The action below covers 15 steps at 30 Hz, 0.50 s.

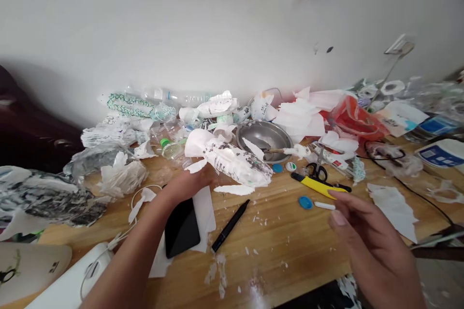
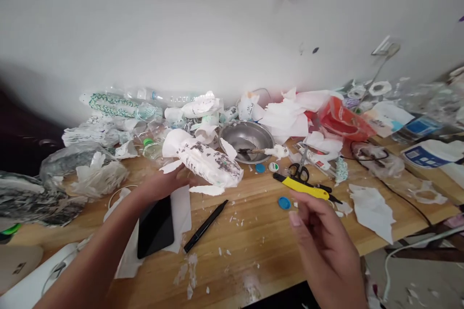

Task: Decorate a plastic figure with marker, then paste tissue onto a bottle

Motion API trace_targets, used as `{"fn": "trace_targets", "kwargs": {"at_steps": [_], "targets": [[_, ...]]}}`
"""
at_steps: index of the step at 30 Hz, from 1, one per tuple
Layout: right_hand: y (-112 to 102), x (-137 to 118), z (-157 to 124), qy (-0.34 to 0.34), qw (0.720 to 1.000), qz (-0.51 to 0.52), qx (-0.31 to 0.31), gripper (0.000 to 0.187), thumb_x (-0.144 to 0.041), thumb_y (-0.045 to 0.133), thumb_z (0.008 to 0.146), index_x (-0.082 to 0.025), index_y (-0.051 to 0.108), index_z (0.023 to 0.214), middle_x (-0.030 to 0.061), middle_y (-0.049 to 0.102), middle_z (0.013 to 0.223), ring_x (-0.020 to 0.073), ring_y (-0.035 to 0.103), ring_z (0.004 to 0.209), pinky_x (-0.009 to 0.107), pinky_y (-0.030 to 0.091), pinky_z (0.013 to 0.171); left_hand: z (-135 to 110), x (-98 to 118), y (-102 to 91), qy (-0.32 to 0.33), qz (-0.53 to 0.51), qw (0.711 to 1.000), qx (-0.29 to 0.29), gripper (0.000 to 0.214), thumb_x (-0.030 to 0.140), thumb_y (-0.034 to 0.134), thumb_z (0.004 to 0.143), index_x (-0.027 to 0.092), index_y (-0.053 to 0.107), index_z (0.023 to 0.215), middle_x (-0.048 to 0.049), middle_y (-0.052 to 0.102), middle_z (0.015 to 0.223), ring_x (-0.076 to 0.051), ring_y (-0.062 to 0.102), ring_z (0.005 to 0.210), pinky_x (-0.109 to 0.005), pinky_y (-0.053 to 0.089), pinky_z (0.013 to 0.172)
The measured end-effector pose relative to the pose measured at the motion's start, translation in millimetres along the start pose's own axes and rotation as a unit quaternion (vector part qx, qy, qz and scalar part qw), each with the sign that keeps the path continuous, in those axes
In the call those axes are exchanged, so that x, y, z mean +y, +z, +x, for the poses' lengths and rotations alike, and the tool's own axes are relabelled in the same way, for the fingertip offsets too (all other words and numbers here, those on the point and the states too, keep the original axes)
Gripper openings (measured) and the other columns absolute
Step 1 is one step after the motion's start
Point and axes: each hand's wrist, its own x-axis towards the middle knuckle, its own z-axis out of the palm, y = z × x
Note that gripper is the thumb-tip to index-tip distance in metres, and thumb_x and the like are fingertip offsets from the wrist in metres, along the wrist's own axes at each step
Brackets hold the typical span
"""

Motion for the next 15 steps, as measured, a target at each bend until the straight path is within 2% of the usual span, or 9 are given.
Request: {"fn": "trace_targets", "kwargs": {"at_steps": [2, 4, 6, 8, 10, 11, 13, 15], "targets": [[6.1, 9.8, -0.5, 0.045, 0.998, 0.029, 0.027, 0.038, -0.049, 0.069, 0.086, -0.026, 0.066, 0.117, 0.0024, 0.064, 0.092, 0.0129, 0.059, 0.073, 0.02, 0.053, 0.064, -12.5, -2.6, 2.9, -0.02, 0.026, 0.999, 0.005, 0.045, 0.031, 0.058, 0.09, 0.017, 0.057, 0.133, -0.0172, 0.06, 0.145, -0.034, 0.054, 0.136, -0.051, 0.041, 0.114], [11.4, 18.0, 1.9, 0.066, 0.997, 0.048, 0.018, 0.039, -0.049, 0.07, 0.085, -0.026, 0.066, 0.116, 0.0013, 0.062, 0.087, 0.0116, 0.056, 0.068, 0.019, 0.05, 0.058, -30.2, -5.9, 6.8, -0.034, 0.055, 0.998, 0.014, 0.048, 0.028, 0.05, 0.094, 0.015, 0.051, 0.141, -0.0191, 0.058, 0.147, -0.034, 0.053, 0.137, -0.051, 0.042, 0.113], [16.4, 26.5, 6.1, 0.066, 0.997, 0.051, -0.005, 0.036, -0.048, 0.069, 0.086, -0.025, 0.067, 0.114, -0.0013, 0.056, 0.077, 0.0102, 0.05, 0.06, 0.019, 0.045, 0.051, -53.3, -5.7, 9.9, -0.036, 0.107, 0.993, 0.039, 0.048, 0.024, 0.04, 0.099, 0.011, 0.05, 0.143, -0.0208, 0.053, 0.151, -0.033, 0.048, 0.142, -0.051, 0.04, 0.115], [22.6, 35.5, 9.4, 0.048, 0.997, 0.051, -0.011, 0.033, -0.045, 0.068, 0.088, -0.023, 0.067, 0.112, -0.0049, 0.046, 0.066, 0.0085, 0.042, 0.053, 0.018, 0.038, 0.046, -79.8, 2.0, 12.2, -0.018, 0.172, 0.983, 0.067, 0.045, 0.022, 0.032, 0.101, 0.011, 0.055, 0.139, -0.0191, 0.052, 0.152, -0.032, 0.043, 0.145, -0.051, 0.042, 0.115], [30.3, 44.5, 8.3, 0.027, 0.998, 0.062, 0.002, 0.032, -0.04, 0.067, 0.09, -0.022, 0.065, 0.116, -0.0081, 0.036, 0.059, 0.0072, 0.035, 0.049, 0.016, 0.034, 0.043, -107.1, 16.6, 16.6, -0.013, 0.205, 0.972, 0.117, 0.04, 0.029, 0.037, 0.102, 0.017, 0.06, 0.133, -0.0151, 0.064, 0.141, -0.03, 0.059, 0.132, -0.048, 0.051, 0.107], [34.0, 49.0, 5.3, 0.018, 0.997, 0.07, 0.013, 0.034, -0.038, 0.067, 0.091, -0.021, 0.063, 0.12, -0.0088, 0.036, 0.058, 0.007, 0.036, 0.048, 0.016, 0.035, 0.044, -120.5, 24.7, 21.0, -0.016, 0.201, 0.969, 0.141, 0.035, 0.034, 0.04, 0.102, 0.021, 0.062, 0.128, -0.0106, 0.072, 0.129, -0.027, 0.069, 0.118, -0.042, 0.057, 0.1], [38.8, 59.6, -5.8, 0.007, 0.995, 0.085, 0.047, 0.04, -0.032, 0.068, 0.091, -0.021, 0.058, 0.128, -0.0073, 0.044, 0.064, 0.0074, 0.046, 0.052, 0.016, 0.044, 0.048, -146.4, 37.3, 36.4, -0.014, 0.168, 0.971, 0.171, 0.027, 0.035, 0.043, 0.103, 0.026, 0.063, 0.12, -0.0037, 0.078, 0.112, -0.019, 0.076, 0.098, -0.026, 0.062, 0.08], [36.4, 74.0, -21.3, -0.04, 0.994, 0.072, 0.075, 0.04, -0.025, 0.07, 0.089, -0.022, 0.057, 0.127, -0.0021, 0.056, 0.077, 0.01, 0.06, 0.064, 0.019, 0.055, 0.057, -171.3, 40.8, 61.0, -0.02, 0.162, 0.969, 0.186, 0.028, 0.034, 0.046, 0.103, 0.027, 0.058, 0.127, -0.0021, 0.079, 0.107, -0.016, 0.077, 0.092, -0.02, 0.061, 0.078]]}}
